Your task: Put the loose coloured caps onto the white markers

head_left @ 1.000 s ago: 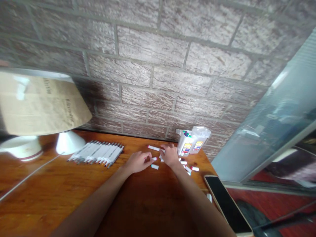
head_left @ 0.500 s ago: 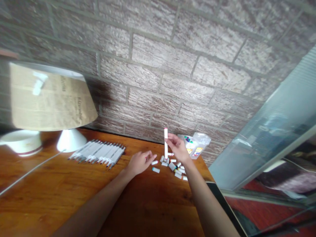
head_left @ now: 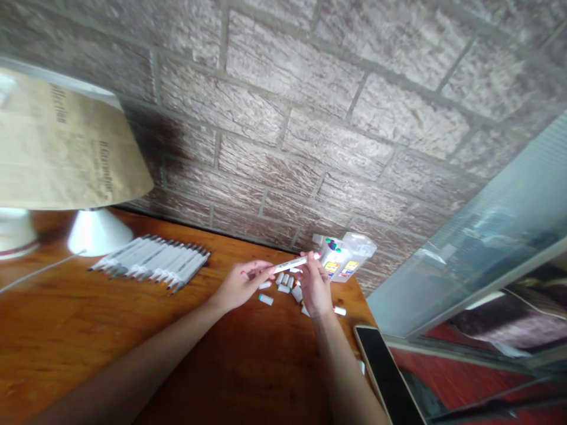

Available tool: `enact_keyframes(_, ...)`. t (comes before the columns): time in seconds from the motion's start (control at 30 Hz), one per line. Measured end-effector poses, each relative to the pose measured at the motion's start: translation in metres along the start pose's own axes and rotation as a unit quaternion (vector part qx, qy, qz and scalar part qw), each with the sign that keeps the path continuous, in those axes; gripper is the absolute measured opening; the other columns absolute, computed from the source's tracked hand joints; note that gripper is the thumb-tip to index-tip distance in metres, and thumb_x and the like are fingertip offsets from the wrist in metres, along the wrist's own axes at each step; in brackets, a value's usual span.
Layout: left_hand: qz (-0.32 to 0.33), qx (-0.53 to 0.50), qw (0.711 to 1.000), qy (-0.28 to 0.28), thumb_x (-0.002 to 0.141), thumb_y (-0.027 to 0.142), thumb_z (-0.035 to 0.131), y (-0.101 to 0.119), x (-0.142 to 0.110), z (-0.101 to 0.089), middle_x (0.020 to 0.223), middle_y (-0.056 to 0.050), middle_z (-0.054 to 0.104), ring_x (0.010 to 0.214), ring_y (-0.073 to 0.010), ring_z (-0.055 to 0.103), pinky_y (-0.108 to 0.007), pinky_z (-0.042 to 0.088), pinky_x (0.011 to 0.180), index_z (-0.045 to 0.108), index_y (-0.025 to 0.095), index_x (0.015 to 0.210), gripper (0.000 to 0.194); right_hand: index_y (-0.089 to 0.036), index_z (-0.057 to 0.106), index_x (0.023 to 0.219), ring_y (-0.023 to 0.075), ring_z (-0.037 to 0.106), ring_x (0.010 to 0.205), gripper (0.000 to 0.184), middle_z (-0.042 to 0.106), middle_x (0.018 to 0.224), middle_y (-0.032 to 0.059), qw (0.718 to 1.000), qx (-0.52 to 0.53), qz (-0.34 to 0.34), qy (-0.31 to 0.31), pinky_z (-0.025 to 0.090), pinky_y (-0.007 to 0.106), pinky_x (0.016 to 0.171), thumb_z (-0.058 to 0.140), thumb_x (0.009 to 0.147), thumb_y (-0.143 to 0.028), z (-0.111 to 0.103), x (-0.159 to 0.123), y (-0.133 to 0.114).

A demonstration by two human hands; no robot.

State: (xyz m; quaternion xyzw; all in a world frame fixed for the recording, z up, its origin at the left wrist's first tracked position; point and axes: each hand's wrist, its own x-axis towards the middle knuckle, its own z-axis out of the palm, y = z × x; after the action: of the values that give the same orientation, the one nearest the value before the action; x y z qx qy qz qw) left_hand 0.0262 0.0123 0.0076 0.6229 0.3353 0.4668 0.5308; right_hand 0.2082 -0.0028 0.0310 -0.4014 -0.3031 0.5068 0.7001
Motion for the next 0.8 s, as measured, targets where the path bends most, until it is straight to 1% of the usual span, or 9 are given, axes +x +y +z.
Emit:
enact_keyframes(0.13, 0.001, 0.006, 1.000, 0.029, 0.083, 0.056, 0.069, -0.004, 0.001, 0.001, 0.092, -0.009, 0.077, 0.083, -0.0197, 0.073, -0.028, 0.060, 0.076, 0.075, 0.015, 0.102, 0.045, -0.017, 0.075, 0.084, 0.0063, 0.056, 0.065, 0.043, 0.063, 0.069, -0.0025, 0.999, 0.033, 0.015, 0.022, 0.048, 0.018, 0.061, 0.090, 0.060, -0.050, 0.002, -0.003, -0.006)
enact_keyframes(0.23, 0.010, 0.000, 0.999, 0.049, 0.080, 0.055, 0.072, -0.003, 0.001, 0.003, 0.089, -0.007, 0.076, 0.079, -0.0183, 0.071, -0.028, 0.060, 0.072, 0.076, 0.017, 0.099, 0.042, -0.017, 0.074, 0.082, 0.0036, 0.053, 0.061, 0.042, 0.062, 0.068, -0.0041, 0.998, 0.053, 0.014, 0.036, 0.042, 0.015, 0.053, 0.094, 0.056, -0.043, 0.003, -0.003, -0.008)
enact_keyframes(0.33, 0.027, -0.017, 0.993, 0.110, 0.074, 0.052, 0.079, 0.001, 0.003, 0.002, 0.078, -0.003, 0.072, 0.069, -0.0136, 0.064, -0.024, 0.056, 0.064, 0.076, 0.017, 0.092, 0.039, -0.018, 0.074, 0.086, 0.0035, 0.056, 0.061, 0.042, 0.067, 0.075, -0.0036, 0.997, 0.066, 0.014, 0.046, 0.040, 0.014, 0.051, 0.095, 0.053, -0.035, 0.002, -0.003, -0.007)
enact_keyframes(0.4, 0.016, -0.064, 0.986, 0.156, 0.070, 0.050, 0.083, 0.004, 0.006, 0.000, 0.067, 0.001, 0.064, 0.058, -0.0086, 0.054, -0.019, 0.046, 0.053, 0.074, 0.016, 0.092, 0.041, -0.020, 0.074, 0.088, 0.0051, 0.060, 0.064, 0.041, 0.069, 0.078, -0.0031, 0.997, 0.058, 0.020, 0.039, 0.043, 0.015, 0.053, 0.094, 0.055, -0.033, 0.000, -0.004, -0.006)
enact_keyframes(0.47, -0.011, -0.139, 0.974, 0.180, 0.066, 0.049, 0.086, 0.009, 0.010, -0.004, 0.061, 0.004, 0.057, 0.051, -0.0051, 0.046, -0.017, 0.034, 0.046, 0.071, 0.015, 0.093, 0.046, -0.020, 0.075, 0.089, 0.0071, 0.063, 0.067, 0.037, 0.071, 0.078, -0.0017, 1.000, 0.008, 0.024, 0.000, 0.046, 0.016, 0.056, 0.092, 0.059, -0.033, -0.003, -0.006, -0.004)
enact_keyframes(0.53, -0.031, -0.209, 0.961, 0.180, 0.064, 0.049, 0.088, 0.013, 0.013, -0.008, 0.065, 0.004, 0.058, 0.050, -0.0035, 0.043, -0.016, 0.028, 0.045, 0.069, 0.014, 0.093, 0.049, -0.019, 0.075, 0.090, 0.0091, 0.064, 0.068, 0.035, 0.073, 0.077, 0.0005, 0.995, -0.078, 0.021, -0.060, 0.048, 0.018, 0.059, 0.090, 0.063, -0.034, -0.004, -0.009, 0.000)
enact_keyframes(0.67, -0.033, -0.249, 0.957, 0.143, 0.065, 0.046, 0.089, 0.015, 0.012, -0.013, 0.097, -0.007, 0.073, 0.052, -0.0014, 0.044, -0.017, 0.027, 0.046, 0.073, 0.013, 0.099, 0.050, -0.019, 0.077, 0.093, 0.0110, 0.064, 0.069, 0.034, 0.074, 0.081, 0.0026, 0.964, -0.195, 0.022, -0.179, 0.049, 0.022, 0.063, 0.088, 0.066, -0.036, 0.004, -0.023, 0.012)
enact_keyframes(0.73, -0.032, -0.226, 0.966, 0.118, 0.069, 0.047, 0.086, 0.014, 0.010, -0.013, 0.096, -0.009, 0.075, 0.050, -0.0016, 0.042, -0.018, 0.028, 0.046, 0.076, 0.012, 0.101, 0.049, -0.019, 0.078, 0.092, 0.0091, 0.058, 0.064, 0.031, 0.072, 0.079, 0.0014, 0.949, -0.212, 0.041, -0.228, 0.047, 0.022, 0.060, 0.086, 0.069, -0.037, 0.011, -0.031, 0.021)
enact_keyframes(0.8, -0.037, -0.199, 0.976, 0.083, 0.070, 0.047, 0.086, 0.013, 0.008, -0.012, 0.087, -0.008, 0.076, 0.054, -0.0044, 0.049, -0.018, 0.036, 0.050, 0.078, 0.012, 0.099, 0.046, -0.019, 0.078, 0.090, 0.0081, 0.055, 0.061, 0.026, 0.070, 0.076, 0.0000, 0.939, -0.227, 0.047, -0.253, 0.046, 0.022, 0.060, 0.085, 0.071, -0.036, 0.016, -0.037, 0.030)
